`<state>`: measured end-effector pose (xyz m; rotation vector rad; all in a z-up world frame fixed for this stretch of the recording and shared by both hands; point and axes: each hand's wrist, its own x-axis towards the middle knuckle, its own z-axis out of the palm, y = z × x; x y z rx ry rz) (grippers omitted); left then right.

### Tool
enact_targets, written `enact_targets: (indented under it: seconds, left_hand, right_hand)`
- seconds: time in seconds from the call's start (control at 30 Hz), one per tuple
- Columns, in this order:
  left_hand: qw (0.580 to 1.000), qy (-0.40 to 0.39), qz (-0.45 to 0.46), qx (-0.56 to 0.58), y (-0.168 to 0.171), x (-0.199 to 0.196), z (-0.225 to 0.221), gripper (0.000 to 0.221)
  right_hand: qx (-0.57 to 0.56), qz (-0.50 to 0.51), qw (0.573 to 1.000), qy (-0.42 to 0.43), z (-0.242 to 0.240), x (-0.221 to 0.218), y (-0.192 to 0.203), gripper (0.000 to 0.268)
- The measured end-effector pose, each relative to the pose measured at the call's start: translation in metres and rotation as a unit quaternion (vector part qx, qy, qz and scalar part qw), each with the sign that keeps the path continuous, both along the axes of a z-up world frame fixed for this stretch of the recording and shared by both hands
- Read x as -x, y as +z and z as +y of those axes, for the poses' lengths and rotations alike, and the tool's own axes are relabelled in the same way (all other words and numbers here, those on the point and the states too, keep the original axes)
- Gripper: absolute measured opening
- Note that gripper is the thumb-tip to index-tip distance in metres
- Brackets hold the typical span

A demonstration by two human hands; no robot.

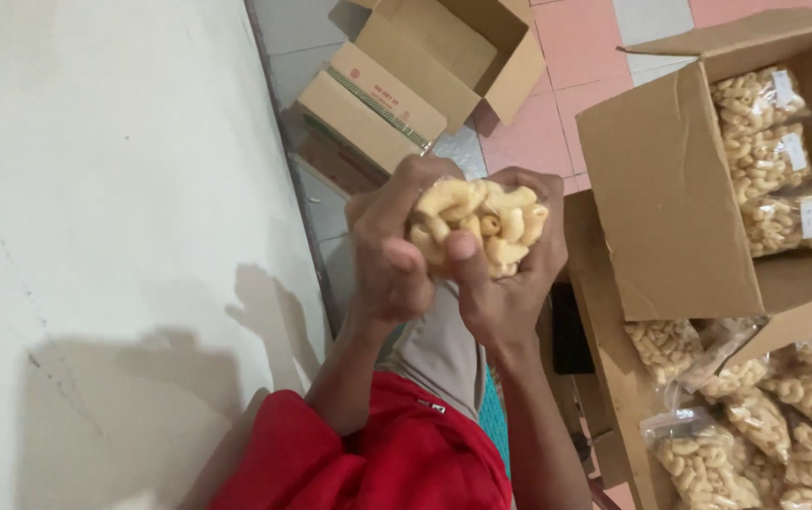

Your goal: Packing individual plastic bags of snacks into cardboard boxes for distribution.

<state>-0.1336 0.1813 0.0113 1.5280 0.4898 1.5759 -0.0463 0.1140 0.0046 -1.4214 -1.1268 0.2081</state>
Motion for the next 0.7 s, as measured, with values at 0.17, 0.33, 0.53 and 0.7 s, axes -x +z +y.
enact_targets:
  seconds: [0.17, 0.33, 0.53, 0.7]
  left_hand:
    - [0.999, 0.004, 0.017, -0.035, 0.000, -0.006, -0.002, 0.048]
    - [0.997, -0.030, 0.072, -0.028, 0.012, -0.011, -0.004, 0.041]
    - [0.987, -0.134, 0.081, -0.033, 0.009, -0.057, -0.043, 0.067]
    - [0.948, -0.285, 0.138, -0.027, -0.002, -0.098, -0.103, 0.067]
  right_hand:
    - [-0.016, -0.014, 0.999, -0.025, -0.005, -0.006, -0.012, 0.059]
    - [0.002, 0.032, 0.998, -0.056, -0.007, -0.010, 0.006, 0.063]
    - [-0.025, 0.221, 0.964, -0.144, -0.050, -0.039, 0.003, 0.075]
    - [0.025, 0.100, 0.952, -0.289, -0.147, -0.073, -0.016, 0.079]
